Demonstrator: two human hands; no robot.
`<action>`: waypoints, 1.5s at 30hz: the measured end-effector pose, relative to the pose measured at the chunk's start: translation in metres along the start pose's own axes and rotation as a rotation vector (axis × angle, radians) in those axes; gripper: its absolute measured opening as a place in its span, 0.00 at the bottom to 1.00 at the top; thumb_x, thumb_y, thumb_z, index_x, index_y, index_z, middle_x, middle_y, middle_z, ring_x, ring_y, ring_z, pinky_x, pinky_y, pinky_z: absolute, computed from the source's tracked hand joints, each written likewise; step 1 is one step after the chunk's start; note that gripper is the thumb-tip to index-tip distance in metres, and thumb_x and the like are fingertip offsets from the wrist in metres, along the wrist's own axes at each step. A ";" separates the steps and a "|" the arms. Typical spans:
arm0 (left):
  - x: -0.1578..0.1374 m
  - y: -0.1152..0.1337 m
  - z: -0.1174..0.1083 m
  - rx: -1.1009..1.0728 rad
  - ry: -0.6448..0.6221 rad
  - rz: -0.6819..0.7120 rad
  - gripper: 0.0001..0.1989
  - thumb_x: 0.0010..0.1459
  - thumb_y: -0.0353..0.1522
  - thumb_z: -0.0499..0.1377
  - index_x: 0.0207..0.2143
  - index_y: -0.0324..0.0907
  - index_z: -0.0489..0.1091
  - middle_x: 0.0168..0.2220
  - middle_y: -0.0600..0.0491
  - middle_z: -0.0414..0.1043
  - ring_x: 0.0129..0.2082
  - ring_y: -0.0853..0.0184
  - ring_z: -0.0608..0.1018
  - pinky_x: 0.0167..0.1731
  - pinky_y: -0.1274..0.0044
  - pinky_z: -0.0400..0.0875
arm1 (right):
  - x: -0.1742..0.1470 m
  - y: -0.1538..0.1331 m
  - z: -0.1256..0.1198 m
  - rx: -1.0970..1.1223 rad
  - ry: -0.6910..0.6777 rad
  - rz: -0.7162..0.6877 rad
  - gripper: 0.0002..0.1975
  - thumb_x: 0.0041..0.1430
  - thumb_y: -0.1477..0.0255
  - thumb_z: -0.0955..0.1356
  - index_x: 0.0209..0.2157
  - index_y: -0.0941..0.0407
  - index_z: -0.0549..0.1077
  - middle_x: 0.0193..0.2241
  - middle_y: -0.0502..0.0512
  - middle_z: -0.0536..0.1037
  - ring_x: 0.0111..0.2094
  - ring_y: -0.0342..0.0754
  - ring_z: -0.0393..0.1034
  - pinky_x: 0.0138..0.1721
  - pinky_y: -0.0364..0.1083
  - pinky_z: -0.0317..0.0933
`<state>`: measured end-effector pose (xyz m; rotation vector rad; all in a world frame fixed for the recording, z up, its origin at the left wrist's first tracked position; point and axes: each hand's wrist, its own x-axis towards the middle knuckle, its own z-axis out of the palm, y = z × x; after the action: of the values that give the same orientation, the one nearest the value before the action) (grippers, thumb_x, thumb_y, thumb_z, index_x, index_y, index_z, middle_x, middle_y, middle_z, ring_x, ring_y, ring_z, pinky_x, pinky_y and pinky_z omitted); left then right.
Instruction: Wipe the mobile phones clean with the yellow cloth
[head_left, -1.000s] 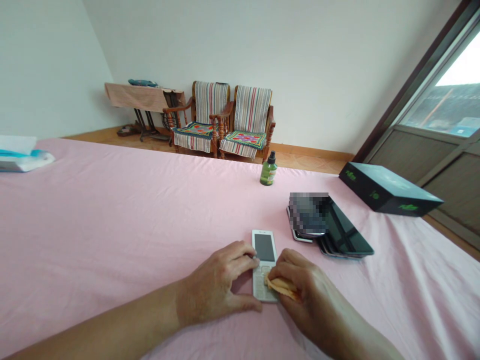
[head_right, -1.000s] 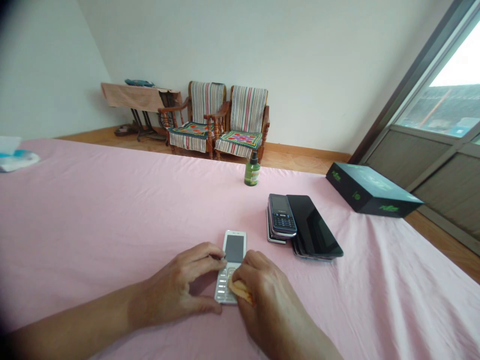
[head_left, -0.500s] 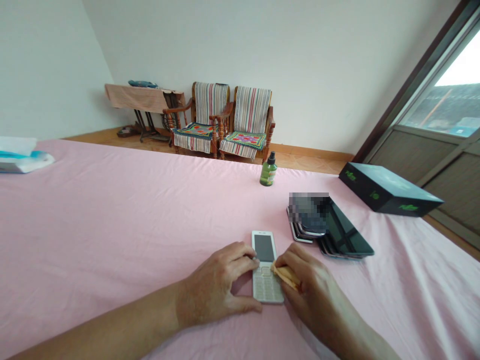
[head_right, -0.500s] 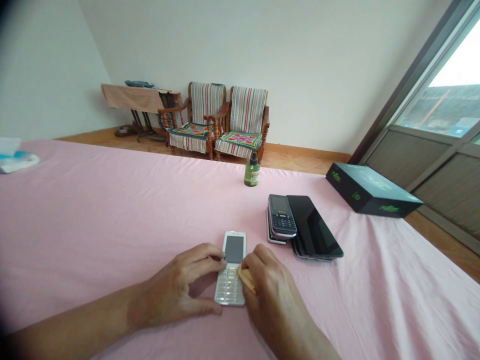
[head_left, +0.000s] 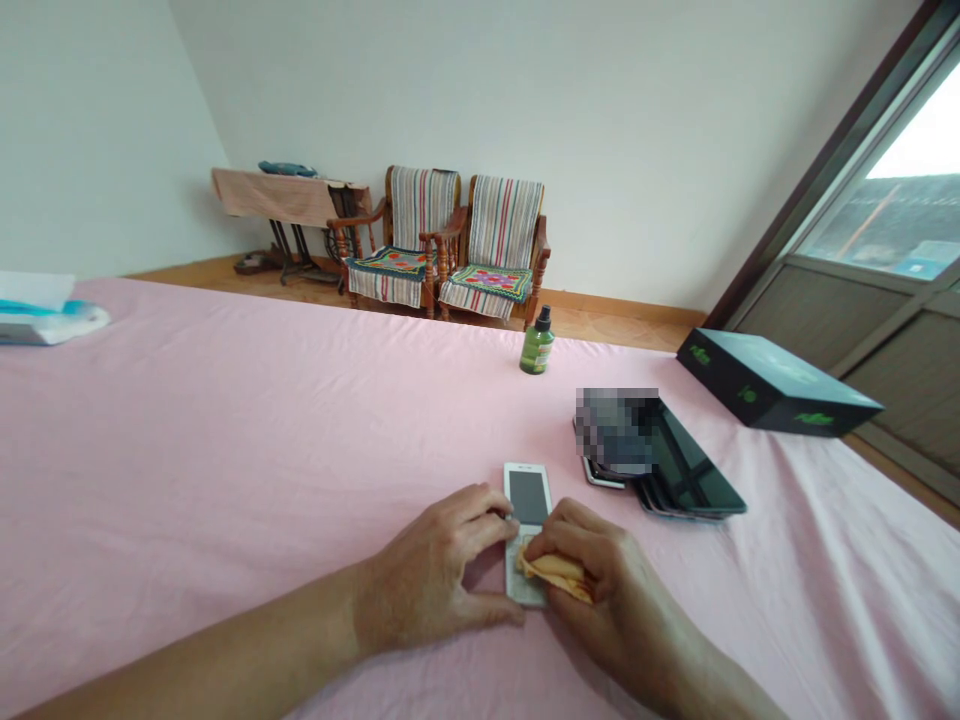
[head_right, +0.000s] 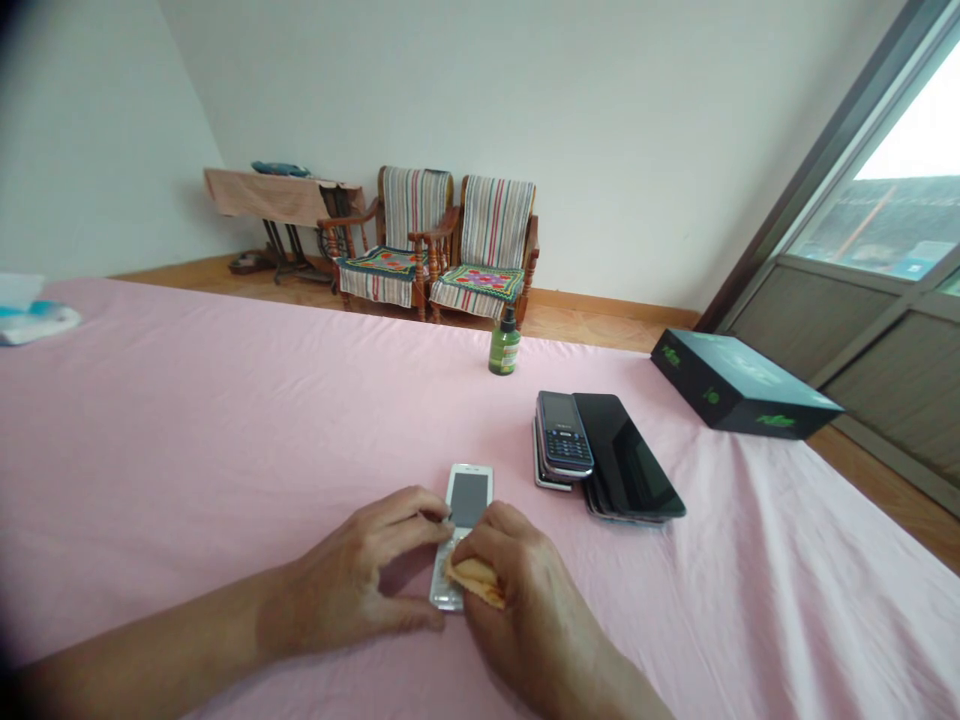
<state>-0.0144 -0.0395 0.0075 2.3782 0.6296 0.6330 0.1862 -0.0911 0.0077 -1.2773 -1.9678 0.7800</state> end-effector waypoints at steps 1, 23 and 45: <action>0.000 -0.001 0.000 0.002 0.002 -0.002 0.24 0.48 0.34 0.71 0.48 0.40 0.72 0.47 0.47 0.70 0.47 0.59 0.73 0.49 0.70 0.70 | 0.001 0.002 0.000 -0.009 0.037 0.009 0.13 0.50 0.88 0.65 0.30 0.56 0.74 0.31 0.50 0.71 0.33 0.44 0.67 0.31 0.41 0.56; 0.000 -0.001 0.002 -0.006 0.040 -0.075 0.32 0.43 0.35 0.74 0.48 0.41 0.65 0.45 0.49 0.70 0.45 0.58 0.74 0.47 0.68 0.69 | 0.016 0.003 0.008 -0.228 0.081 0.014 0.11 0.53 0.86 0.65 0.28 0.56 0.73 0.31 0.54 0.70 0.36 0.49 0.63 0.37 0.46 0.55; -0.001 -0.001 0.004 -0.033 0.022 -0.087 0.37 0.42 0.32 0.74 0.52 0.45 0.60 0.48 0.50 0.70 0.47 0.58 0.74 0.49 0.67 0.69 | 0.016 -0.006 0.007 -0.277 0.068 -0.025 0.10 0.51 0.85 0.65 0.28 0.56 0.73 0.31 0.54 0.71 0.36 0.50 0.63 0.36 0.47 0.55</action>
<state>-0.0132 -0.0405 0.0040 2.3022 0.7225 0.6279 0.1732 -0.0794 0.0112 -1.4138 -2.0841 0.4559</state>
